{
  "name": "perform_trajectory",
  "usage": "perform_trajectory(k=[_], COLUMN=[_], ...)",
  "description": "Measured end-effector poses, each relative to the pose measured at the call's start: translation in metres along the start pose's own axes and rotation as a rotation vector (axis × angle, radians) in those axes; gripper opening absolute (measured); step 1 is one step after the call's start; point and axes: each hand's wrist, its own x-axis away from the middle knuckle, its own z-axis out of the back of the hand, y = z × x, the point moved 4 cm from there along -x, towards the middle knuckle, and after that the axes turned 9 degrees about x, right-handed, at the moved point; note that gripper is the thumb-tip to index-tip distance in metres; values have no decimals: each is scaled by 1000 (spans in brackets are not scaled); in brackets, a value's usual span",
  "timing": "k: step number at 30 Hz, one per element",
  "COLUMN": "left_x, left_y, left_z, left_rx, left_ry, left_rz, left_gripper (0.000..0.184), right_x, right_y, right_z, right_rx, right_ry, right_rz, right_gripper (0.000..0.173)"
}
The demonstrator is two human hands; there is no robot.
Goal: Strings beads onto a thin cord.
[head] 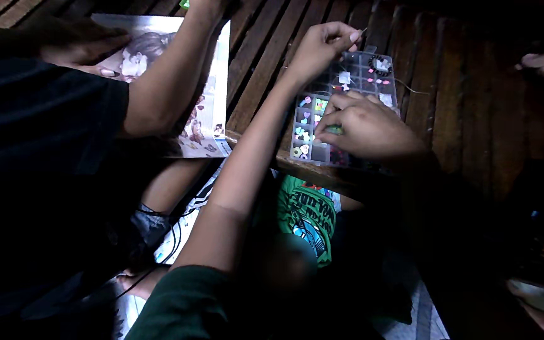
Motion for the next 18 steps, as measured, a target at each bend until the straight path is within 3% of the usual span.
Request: perform_trajectory(k=[5,9,11,15,18], left_x=[0,-1,0,3,2], left_y=[0,-3,-4,-2,-1], left_z=[-1,-1,-1,-5,-6], left_rx=[-7,16,23,30,53], left_ry=[-8,-20,-28,-45,-71], left_rz=[32,21,36,54,40], left_gripper=[15,13,12,13,13], right_x=[0,4,5,-6,-11], right_y=[-1,17,43,97,111], right_z=[-2,5,18,24,14], right_rx=[-28,-267,-482,-940,-1167], right_ry=[11,80,202,647,779], right_rz=[-5,64,1,-276,-397], right_gripper=[11,10,11,6,8])
